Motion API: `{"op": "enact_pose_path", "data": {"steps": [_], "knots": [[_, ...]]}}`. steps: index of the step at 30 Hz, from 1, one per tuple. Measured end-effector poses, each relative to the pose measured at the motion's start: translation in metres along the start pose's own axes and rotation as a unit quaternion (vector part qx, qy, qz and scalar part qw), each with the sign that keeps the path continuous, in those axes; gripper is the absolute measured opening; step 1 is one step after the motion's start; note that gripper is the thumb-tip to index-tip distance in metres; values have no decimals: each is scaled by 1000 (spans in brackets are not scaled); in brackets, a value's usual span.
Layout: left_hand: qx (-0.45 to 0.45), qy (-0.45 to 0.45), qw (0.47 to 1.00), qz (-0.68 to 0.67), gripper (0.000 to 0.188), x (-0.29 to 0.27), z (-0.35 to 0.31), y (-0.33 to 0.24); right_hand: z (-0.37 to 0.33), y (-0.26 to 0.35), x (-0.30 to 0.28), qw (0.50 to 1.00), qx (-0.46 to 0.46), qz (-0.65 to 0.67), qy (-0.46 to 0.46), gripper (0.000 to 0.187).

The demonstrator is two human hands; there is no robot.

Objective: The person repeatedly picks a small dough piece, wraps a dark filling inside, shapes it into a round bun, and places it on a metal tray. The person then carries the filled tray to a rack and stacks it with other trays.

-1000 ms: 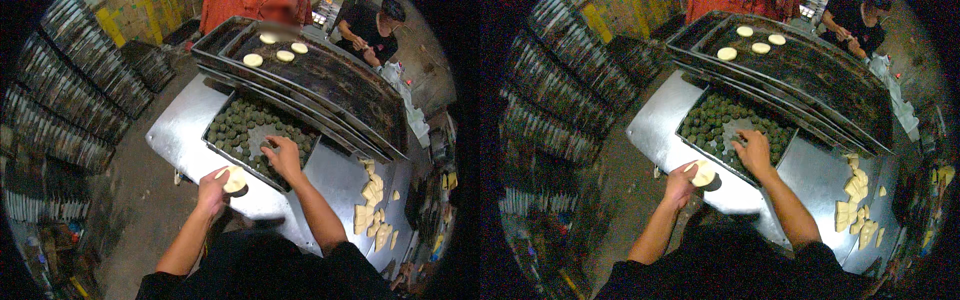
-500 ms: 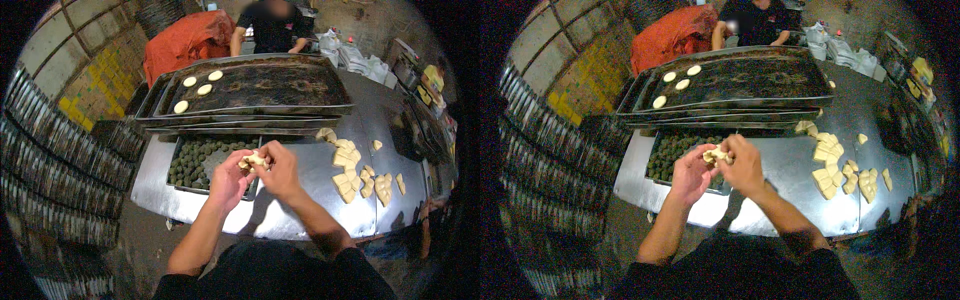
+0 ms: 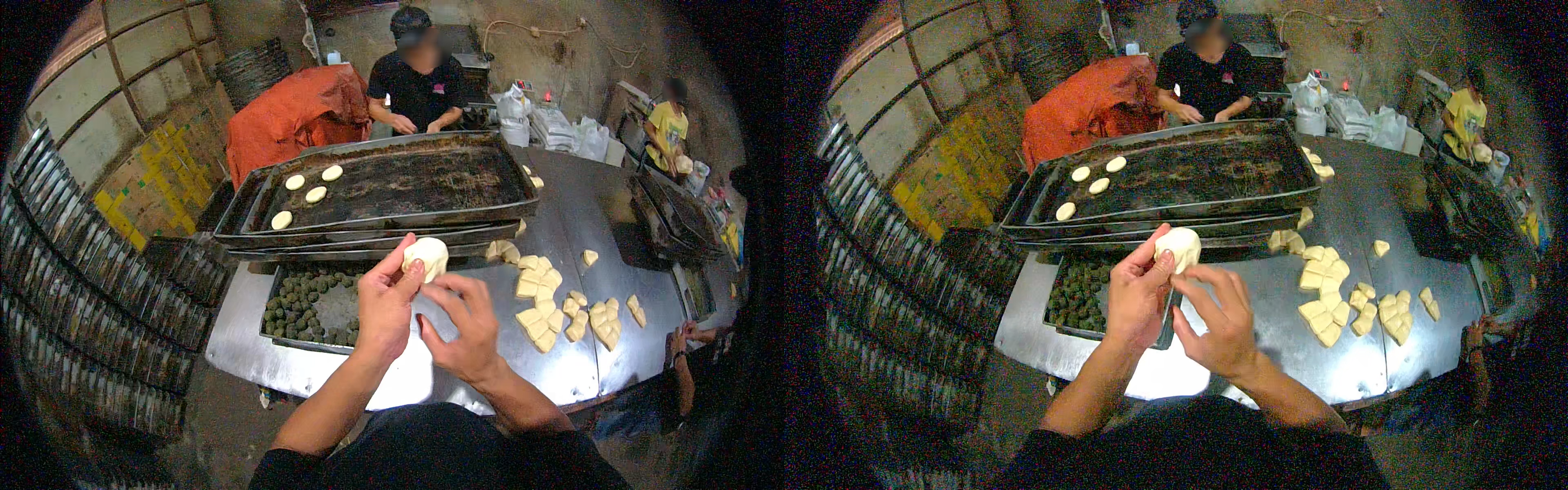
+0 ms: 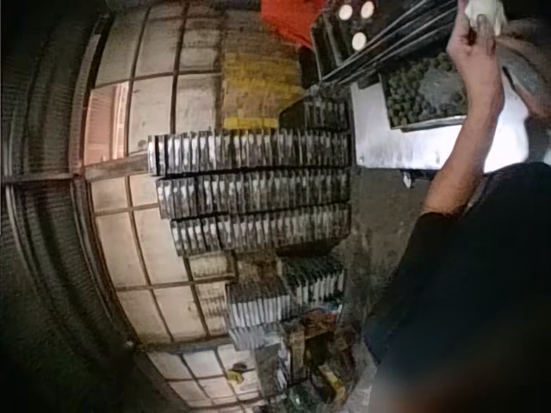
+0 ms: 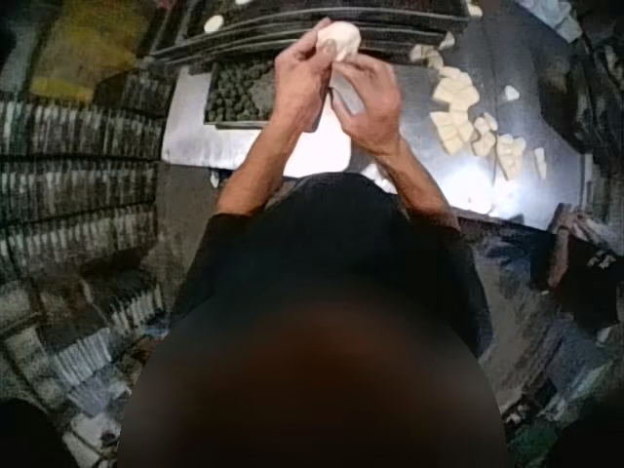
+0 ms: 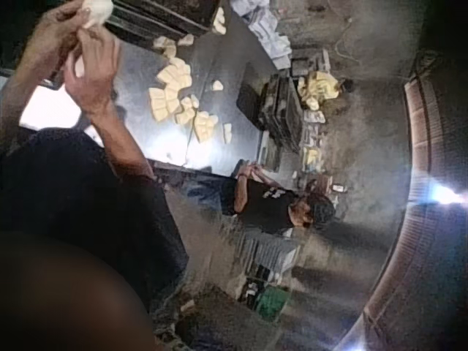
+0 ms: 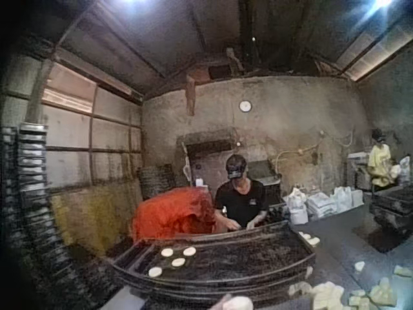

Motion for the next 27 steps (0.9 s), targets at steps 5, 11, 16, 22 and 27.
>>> {"op": "enact_pose_path", "data": {"steps": [5, 11, 16, 22, 27], "knots": [[-62, 44, 996, 42, 34, 12, 2, 19, 5, -17, -20, 988, 149, 19, -33, 25], [-9, 33, 999, 41, 29, 10, 3, 18, 8, -2, -24, 998, 0, -48, -31, 29], [-9, 89, 975, 203, 34, 12, 1, 29, 1, -7, -32, 996, 46, -65, -51, 27], [-2, 118, 976, 180, 36, 18, -6, 46, -26, -14, -31, 994, 56, -85, -40, 26], [-5, 226, 932, 285, 31, 30, -5, 68, -59, -14, -32, 989, 69, -129, 19, 15]]}}
Point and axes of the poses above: each hand's wrist, its own z-axis towards the middle knuckle, its own x-axis out of the palm, y = z × x, the point moved 6 cm from there along z, towards the middle knuckle, and after that the axes turned 13 degrees about z, right-handed, at the moved point
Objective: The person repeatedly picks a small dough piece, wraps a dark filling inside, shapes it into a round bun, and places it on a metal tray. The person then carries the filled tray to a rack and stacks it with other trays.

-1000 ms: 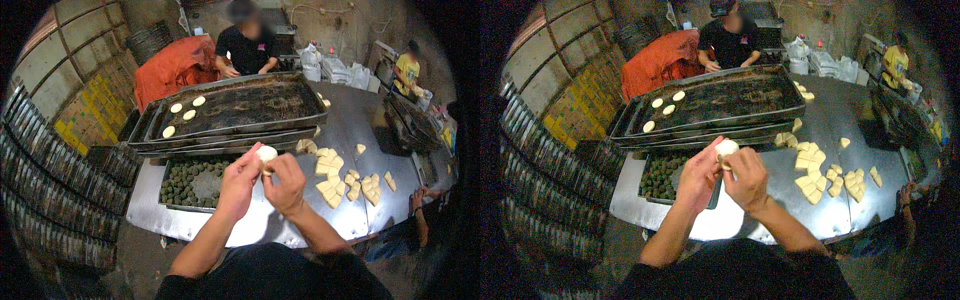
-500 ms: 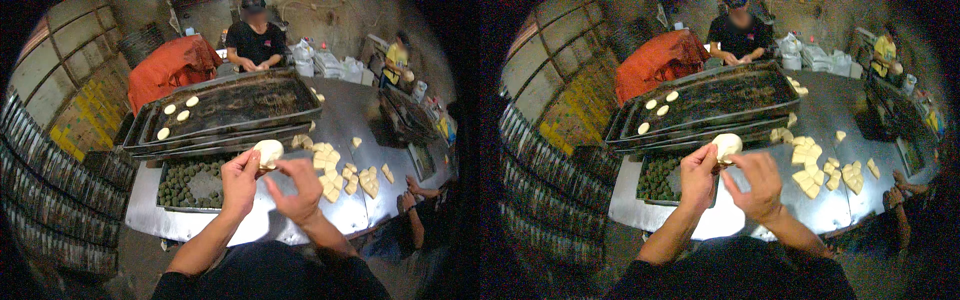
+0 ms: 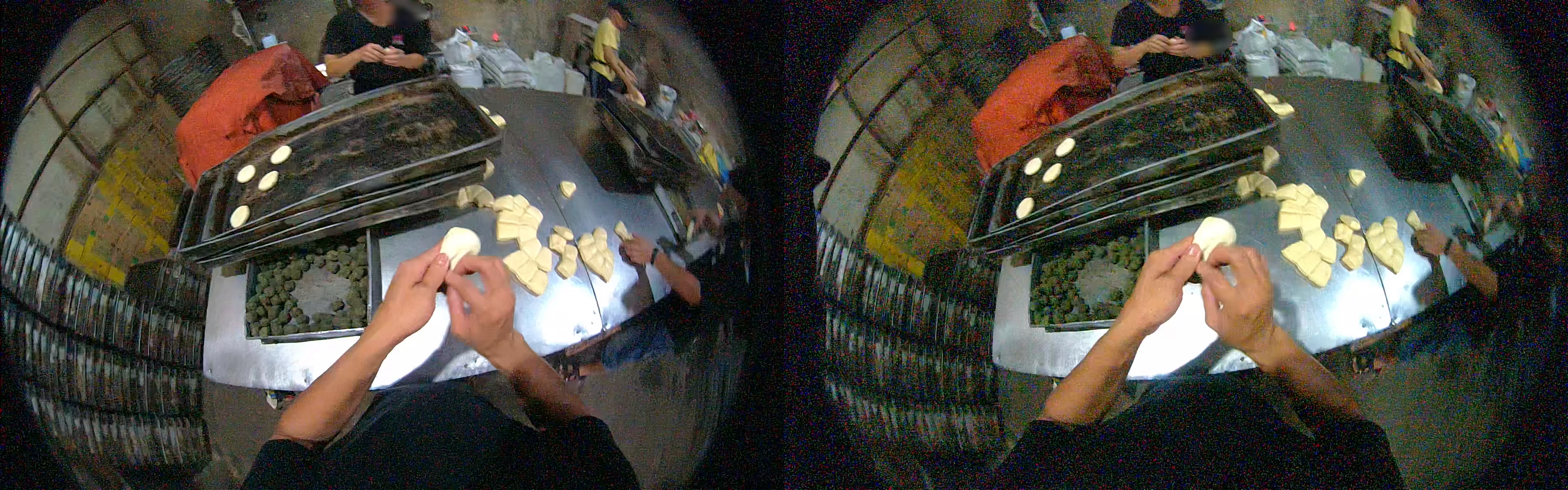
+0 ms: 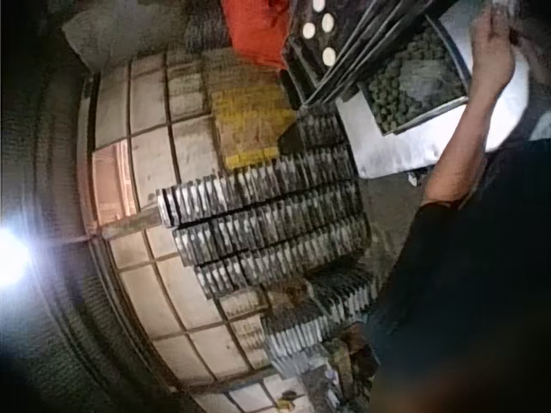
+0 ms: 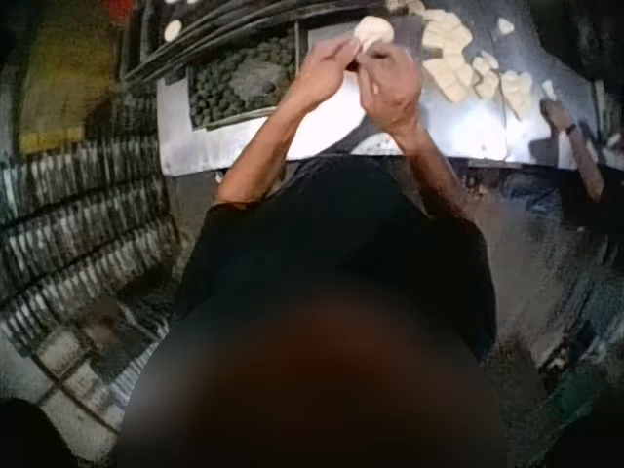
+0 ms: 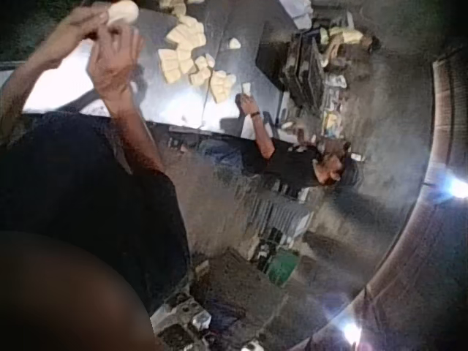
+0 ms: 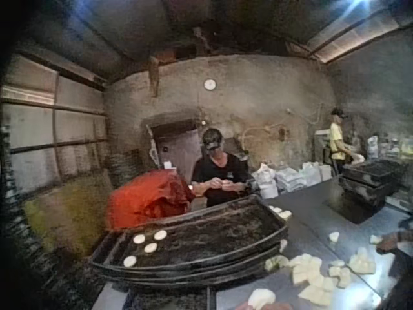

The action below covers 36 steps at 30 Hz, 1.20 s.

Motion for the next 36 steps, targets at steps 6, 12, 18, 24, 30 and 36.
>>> {"op": "enact_pose_path", "data": {"steps": [6, 12, 18, 24, 30, 36], "knots": [[-104, 44, 987, 113, 9, 28, -21, 107, -72, -41, -23, 967, 231, 103, 16, 28], [-264, 176, 945, -84, 27, 103, -52, 224, -81, -62, -9, 934, 331, 124, 54, 25], [-277, 96, 940, -175, 37, 80, -61, 218, 0, -50, -7, 935, 151, 320, 15, 76], [-302, -205, 893, -265, 56, -7, -80, 194, -136, -99, 170, 904, 240, -130, 328, 73], [-151, 72, 986, -1, 20, 40, 48, 168, -189, -129, 146, 890, 363, 24, 274, 52], [244, 123, 906, 323, 33, 251, 141, 167, -212, -105, 103, 920, 197, -27, 339, 36]]}}
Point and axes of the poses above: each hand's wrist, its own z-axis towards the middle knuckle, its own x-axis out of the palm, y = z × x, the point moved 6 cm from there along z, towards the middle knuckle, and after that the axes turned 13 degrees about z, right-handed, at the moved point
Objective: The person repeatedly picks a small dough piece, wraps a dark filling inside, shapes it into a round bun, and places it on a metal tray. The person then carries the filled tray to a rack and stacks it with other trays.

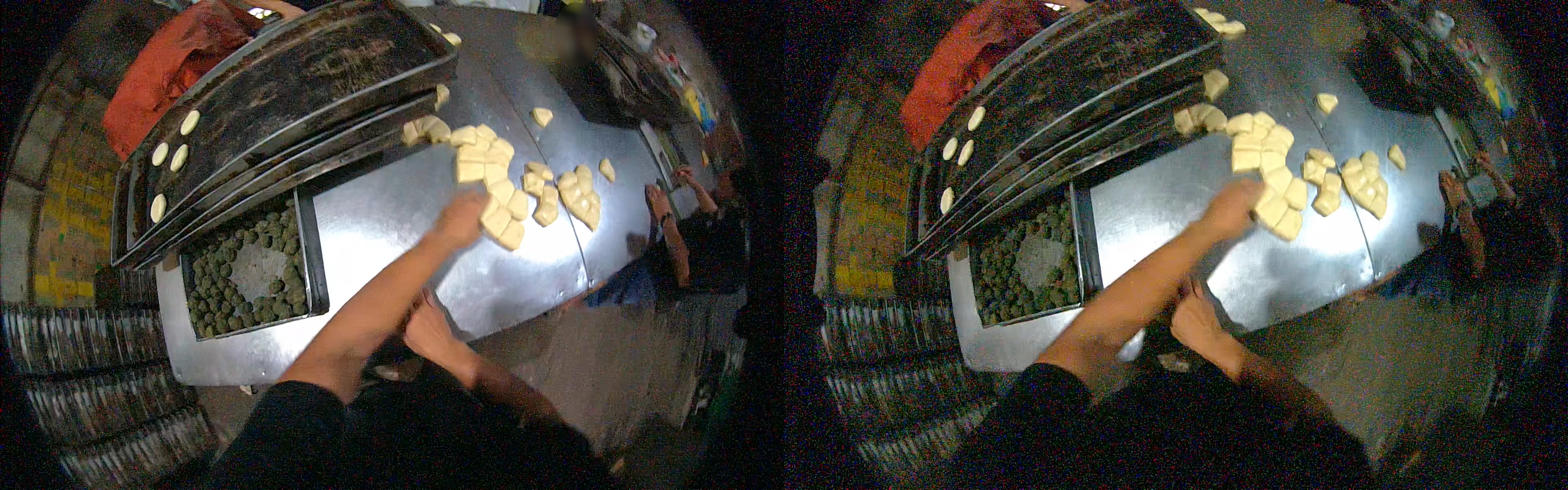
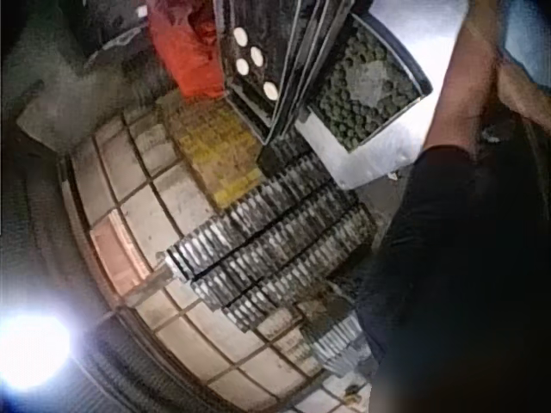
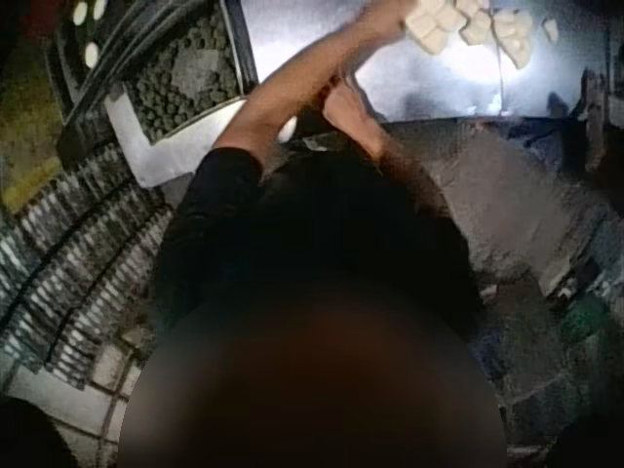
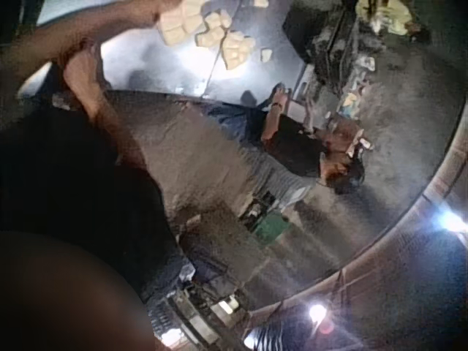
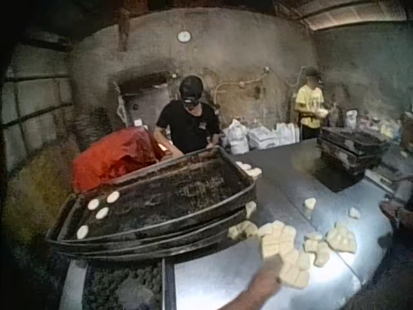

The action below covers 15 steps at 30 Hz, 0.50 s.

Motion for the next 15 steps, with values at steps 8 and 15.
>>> {"op": "enact_pose_path", "data": {"steps": [8, 15], "knots": [[-139, 126, 981, 46, 27, -2, -52, 38, -40, -36, -38, 903, 223, 366, 39, 39], [-397, 54, 914, -72, 35, -153, -334, 6, 91, 48, -121, 911, 110, 380, 116, 36]]}}
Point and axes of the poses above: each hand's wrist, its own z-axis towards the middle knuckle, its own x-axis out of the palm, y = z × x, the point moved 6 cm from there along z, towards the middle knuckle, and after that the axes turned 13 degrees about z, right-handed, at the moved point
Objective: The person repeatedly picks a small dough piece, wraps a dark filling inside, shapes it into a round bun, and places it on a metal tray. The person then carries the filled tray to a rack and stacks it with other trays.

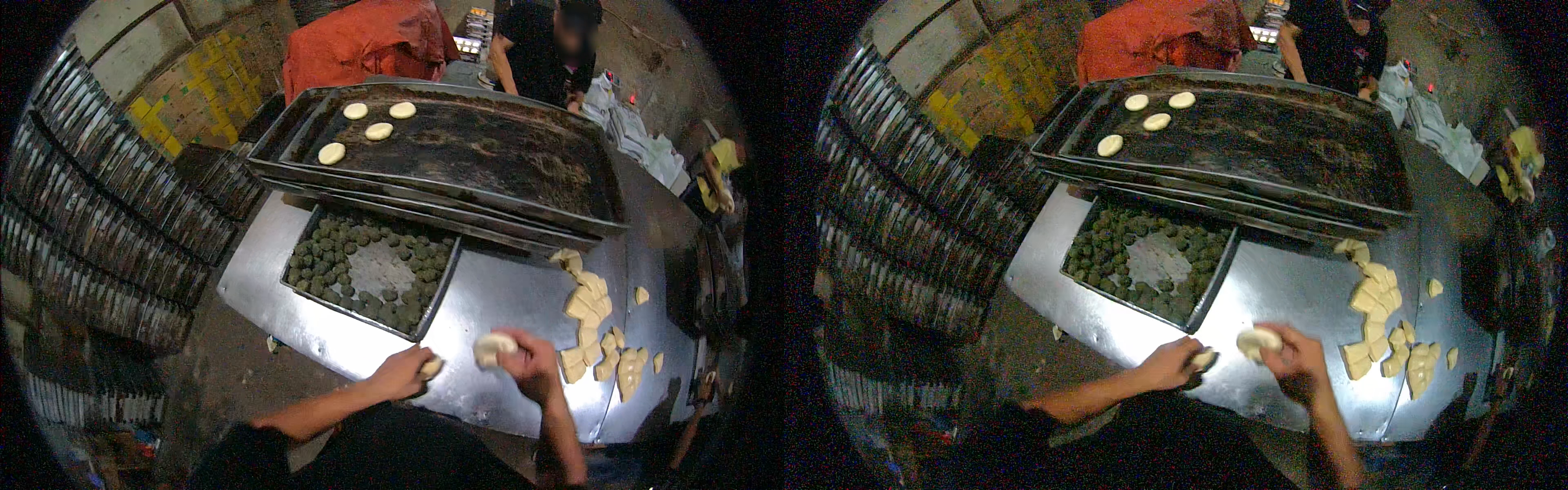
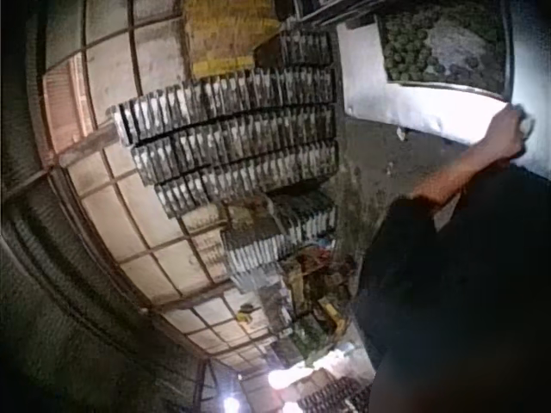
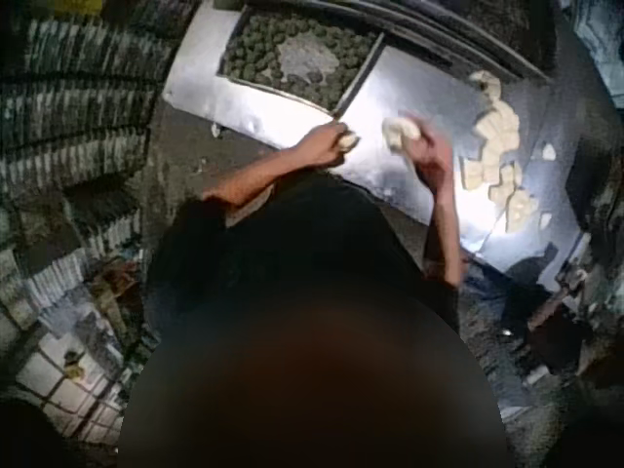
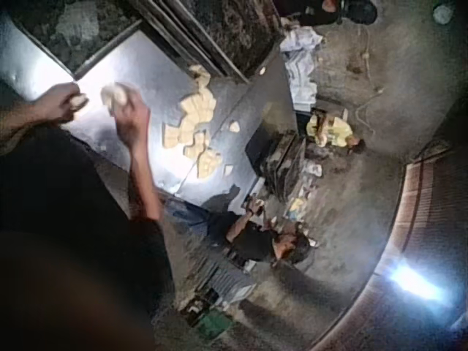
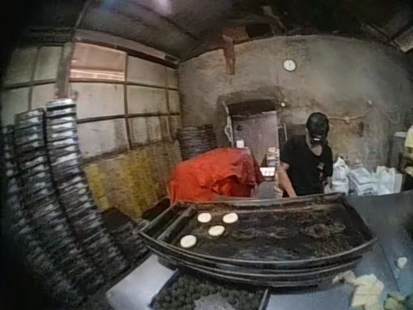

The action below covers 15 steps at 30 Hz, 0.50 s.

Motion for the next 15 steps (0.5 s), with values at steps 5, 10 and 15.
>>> {"op": "enact_pose_path", "data": {"steps": [5, 10, 15], "knots": [[-145, -163, 973, 75, 50, -47, -86, 89, 157, 157, 60, 945, -301, -116, 46, 36], [-107, -251, 956, 107, 49, -47, -98, 112, 294, 182, 131, 834, -460, -299, -50, 34], [-73, -276, 949, 133, 41, -32, -102, 119, 335, 141, 136, 914, -232, -328, -57, 40]]}}
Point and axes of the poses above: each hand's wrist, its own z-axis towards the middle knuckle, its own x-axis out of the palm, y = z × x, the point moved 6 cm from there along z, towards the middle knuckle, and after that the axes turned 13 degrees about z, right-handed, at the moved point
